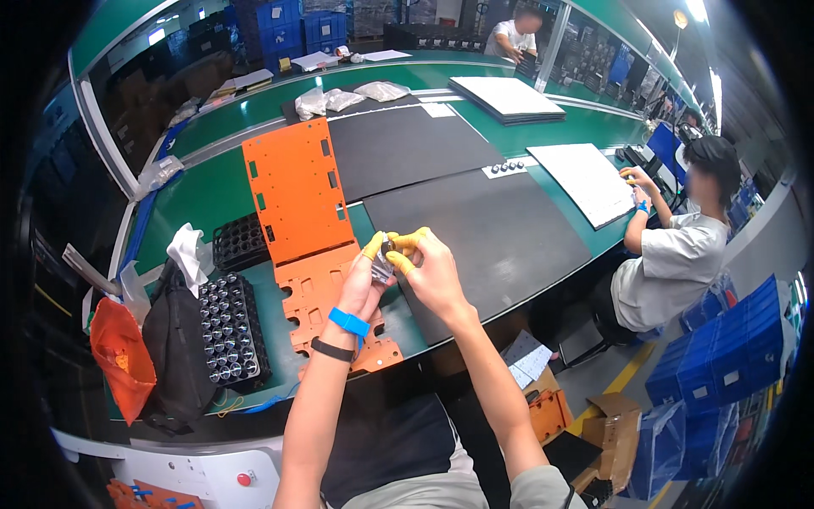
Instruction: The person assembles electronic components by placing small silver parts into an orange plastic jig. They handle the parts with yellow finger cots, pick them from a tray, and place them into designated slots on the jig. The person also moves a black sheet and uses a white machine to process the jig.
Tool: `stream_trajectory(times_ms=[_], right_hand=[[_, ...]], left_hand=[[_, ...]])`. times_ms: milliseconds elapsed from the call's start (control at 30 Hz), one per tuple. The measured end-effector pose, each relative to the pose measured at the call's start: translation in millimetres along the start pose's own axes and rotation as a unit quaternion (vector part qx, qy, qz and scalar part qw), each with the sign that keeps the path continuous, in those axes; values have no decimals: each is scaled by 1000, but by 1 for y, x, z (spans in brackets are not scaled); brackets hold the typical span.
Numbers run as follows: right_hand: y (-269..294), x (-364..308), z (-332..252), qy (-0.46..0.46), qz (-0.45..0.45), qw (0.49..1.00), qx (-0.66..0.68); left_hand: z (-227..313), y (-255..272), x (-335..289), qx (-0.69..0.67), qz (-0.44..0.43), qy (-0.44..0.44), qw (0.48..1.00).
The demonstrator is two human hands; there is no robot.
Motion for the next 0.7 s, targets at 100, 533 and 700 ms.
stream_trajectory(times_ms=[100,533,700], right_hand=[[1,0,-2,11,21,999,-41],[-3,1,23,-84,-63,994,36],[2,-5,10,-13,-85,996,-3]], left_hand=[[-1,5,-1,5,-2,3,1000],[7,-3,0,146,17,-91,985],[8,-6,1,104,12,-109,988]])
Point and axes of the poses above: each hand's wrist, its own x-axis towards the middle knuckle, its own y-axis out of the back of the hand, z = x × y, the point moved 7 cm from there along x, towards the middle knuckle, and after that the axes turned 15 degrees about -y, right-handed, at the moved point
